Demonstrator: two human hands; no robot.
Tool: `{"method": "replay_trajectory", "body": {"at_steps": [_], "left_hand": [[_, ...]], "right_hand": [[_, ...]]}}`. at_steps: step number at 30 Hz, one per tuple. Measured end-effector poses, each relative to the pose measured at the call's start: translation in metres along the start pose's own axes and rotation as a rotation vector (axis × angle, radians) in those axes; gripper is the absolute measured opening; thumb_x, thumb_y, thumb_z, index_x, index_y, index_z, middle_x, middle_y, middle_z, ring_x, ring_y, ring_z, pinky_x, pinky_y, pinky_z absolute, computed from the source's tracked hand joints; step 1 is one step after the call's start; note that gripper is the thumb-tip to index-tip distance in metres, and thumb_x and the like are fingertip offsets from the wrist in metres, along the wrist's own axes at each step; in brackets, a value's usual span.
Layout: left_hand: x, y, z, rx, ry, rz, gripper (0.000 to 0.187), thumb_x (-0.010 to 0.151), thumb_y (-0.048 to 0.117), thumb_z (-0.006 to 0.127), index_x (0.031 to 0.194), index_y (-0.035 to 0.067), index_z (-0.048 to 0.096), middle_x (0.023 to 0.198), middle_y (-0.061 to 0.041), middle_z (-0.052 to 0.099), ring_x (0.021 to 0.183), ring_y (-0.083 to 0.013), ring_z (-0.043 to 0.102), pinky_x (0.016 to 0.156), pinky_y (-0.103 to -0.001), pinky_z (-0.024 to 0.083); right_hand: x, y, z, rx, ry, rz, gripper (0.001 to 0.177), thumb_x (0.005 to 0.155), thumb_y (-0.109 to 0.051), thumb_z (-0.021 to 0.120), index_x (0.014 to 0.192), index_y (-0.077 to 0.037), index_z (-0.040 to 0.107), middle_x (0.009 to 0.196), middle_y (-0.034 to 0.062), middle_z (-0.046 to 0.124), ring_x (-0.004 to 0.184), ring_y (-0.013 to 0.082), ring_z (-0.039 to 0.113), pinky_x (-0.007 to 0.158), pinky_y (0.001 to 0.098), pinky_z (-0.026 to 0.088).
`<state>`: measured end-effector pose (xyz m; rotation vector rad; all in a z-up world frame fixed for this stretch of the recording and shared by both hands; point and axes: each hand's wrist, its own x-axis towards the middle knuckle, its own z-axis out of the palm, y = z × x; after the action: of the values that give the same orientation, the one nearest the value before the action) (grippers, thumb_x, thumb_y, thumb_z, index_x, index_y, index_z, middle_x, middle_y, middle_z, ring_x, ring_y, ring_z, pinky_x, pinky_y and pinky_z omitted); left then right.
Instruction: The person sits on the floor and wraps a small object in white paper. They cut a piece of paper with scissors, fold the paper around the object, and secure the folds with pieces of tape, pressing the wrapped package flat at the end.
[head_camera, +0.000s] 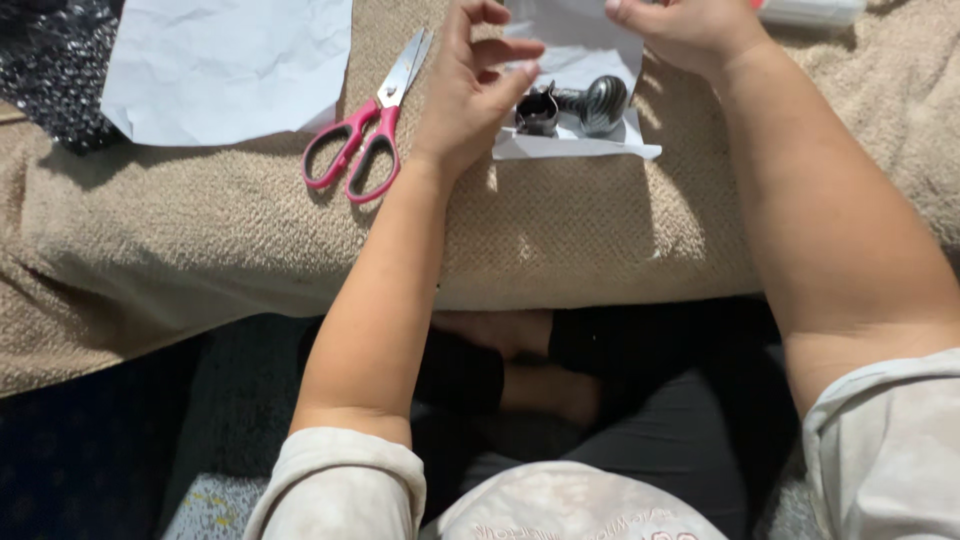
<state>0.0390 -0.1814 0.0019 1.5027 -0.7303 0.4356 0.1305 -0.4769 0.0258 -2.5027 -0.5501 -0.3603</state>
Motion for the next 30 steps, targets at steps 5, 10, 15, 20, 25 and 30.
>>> {"method": "replay_trajectory", "body": {"at_steps": [5,10,15,20,25,30], "left_hand": [[-0.001,-0.006,0.004,-0.041,-0.119,-0.254,0.058,0.088,0.010,0.083,0.129,0.009,0.042,0.118,-0.012,0.077,0.087,-0.0125,0.069,0.077,-0.029,0.057],[-0.003,-0.013,0.003,0.052,-0.149,-0.046,0.062,0.090,0.003,0.087,0.132,0.008,0.041,0.127,-0.016,0.075,0.116,-0.0194,0.072,0.097,-0.033,0.060],[-0.006,-0.023,0.001,-0.165,-0.093,-0.131,0.051,0.093,0.002,0.078,0.127,0.009,0.039,0.122,-0.015,0.073,0.114,-0.0194,0.072,0.099,-0.033,0.061],[-0.016,-0.023,-0.003,-0.107,0.313,0.087,0.037,0.105,0.002,0.067,0.122,0.014,0.037,0.100,-0.008,0.071,0.096,-0.0165,0.071,0.090,-0.029,0.059],[-0.022,-0.014,0.001,0.008,0.362,0.106,0.045,0.100,0.002,0.068,0.123,0.015,0.032,0.107,-0.009,0.071,0.097,-0.0152,0.068,0.086,-0.028,0.052],[-0.021,-0.006,0.002,0.026,0.342,0.134,0.045,0.098,0.002,0.066,0.123,0.016,0.031,0.106,-0.007,0.072,0.097,-0.0145,0.070,0.085,-0.026,0.052]], "right_hand": [[0.000,-0.020,-0.004,0.156,-0.014,-0.173,0.032,0.105,-0.025,0.074,0.130,-0.006,0.072,0.112,0.0074,0.075,0.096,0.0152,0.069,0.079,0.0293,0.055],[-0.010,-0.045,-0.008,0.300,-0.021,-0.121,0.026,0.099,-0.016,0.078,0.122,-0.005,0.073,0.111,0.0058,0.076,0.096,0.0118,0.071,0.079,0.0273,0.058],[-0.033,-0.067,-0.019,0.115,0.053,-0.189,0.014,0.101,-0.015,0.082,0.112,-0.006,0.080,0.097,0.0081,0.077,0.082,0.0138,0.068,0.069,0.0292,0.053],[-0.066,-0.082,-0.020,0.088,0.072,-0.281,0.006,0.107,-0.011,0.077,0.111,-0.010,0.081,0.106,0.0067,0.079,0.091,0.0146,0.075,0.075,0.0316,0.060],[-0.090,-0.094,-0.017,-0.055,0.116,-0.492,0.006,0.104,-0.007,0.077,0.109,-0.010,0.079,0.112,0.0082,0.077,0.102,0.0191,0.076,0.086,0.0321,0.066],[-0.109,-0.110,-0.014,-0.249,0.205,-0.581,0.006,0.098,-0.010,0.085,0.102,-0.010,0.080,0.109,0.0068,0.078,0.112,0.0217,0.072,0.095,0.0344,0.061]]}}
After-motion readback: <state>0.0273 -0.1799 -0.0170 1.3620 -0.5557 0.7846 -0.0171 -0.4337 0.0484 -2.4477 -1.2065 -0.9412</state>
